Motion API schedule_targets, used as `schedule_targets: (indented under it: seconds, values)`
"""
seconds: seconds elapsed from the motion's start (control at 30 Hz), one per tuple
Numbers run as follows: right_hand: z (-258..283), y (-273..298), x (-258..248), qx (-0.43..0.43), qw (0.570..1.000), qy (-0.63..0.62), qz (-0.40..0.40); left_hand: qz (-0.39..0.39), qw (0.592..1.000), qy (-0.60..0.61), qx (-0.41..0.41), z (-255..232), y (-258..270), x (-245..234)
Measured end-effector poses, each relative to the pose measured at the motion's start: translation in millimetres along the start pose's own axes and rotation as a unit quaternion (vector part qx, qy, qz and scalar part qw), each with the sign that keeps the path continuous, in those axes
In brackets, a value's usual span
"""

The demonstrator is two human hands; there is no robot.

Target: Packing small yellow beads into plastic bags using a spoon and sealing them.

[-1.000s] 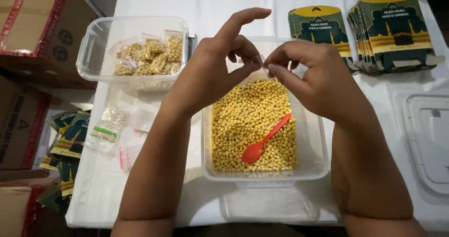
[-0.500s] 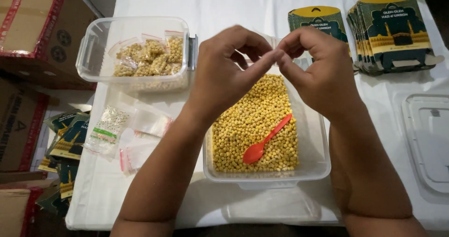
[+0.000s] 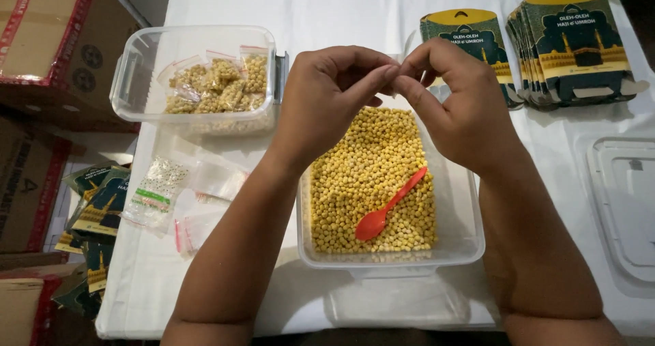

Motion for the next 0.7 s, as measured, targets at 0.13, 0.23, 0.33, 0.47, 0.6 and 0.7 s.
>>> schedule_targets:
  seconds: [0.13, 0.23, 0.33, 0.47, 0.6, 0.7]
  values:
    - [4, -1, 0, -0.023, 1.000, -0.007, -0.008, 0.019, 0.999, -0.042, 0.008, -3, 2, 4]
    - [1, 2, 1, -0.028, 1.000, 0.007, -0.007, 0.067, 0.996, -0.065, 0.001, -1, 4, 14]
    - [-3, 3, 4, -0.017, 0.999, 0.035, -0.010, 0.086, 0.989, -0.117, 0.041, -2, 7, 22]
    - [-6, 4, 11, -0.009, 0.997, 0.081, -0.007, 0.069, 0.969, -0.205, 0.115, -6, 9, 25]
    - [-5, 5, 12, -0.028, 0.995, 0.094, -0.003, 0.063, 0.962, -0.239, 0.120, 0, 9, 27]
    - [0, 5, 4, -0.050, 0.992, 0.114, -0.030, 0.057, 0.953, -0.270, 0.122, -3, 9, 27]
Point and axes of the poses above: each hand's wrist, its own y-axis away from the middle knuckle, its own x-axis out of the palm, z = x × y, the point moved 9 cm from there along -y, towards the middle knuckle, and after that the axes turned 4 degrees about -x, right-handed, at the moved point
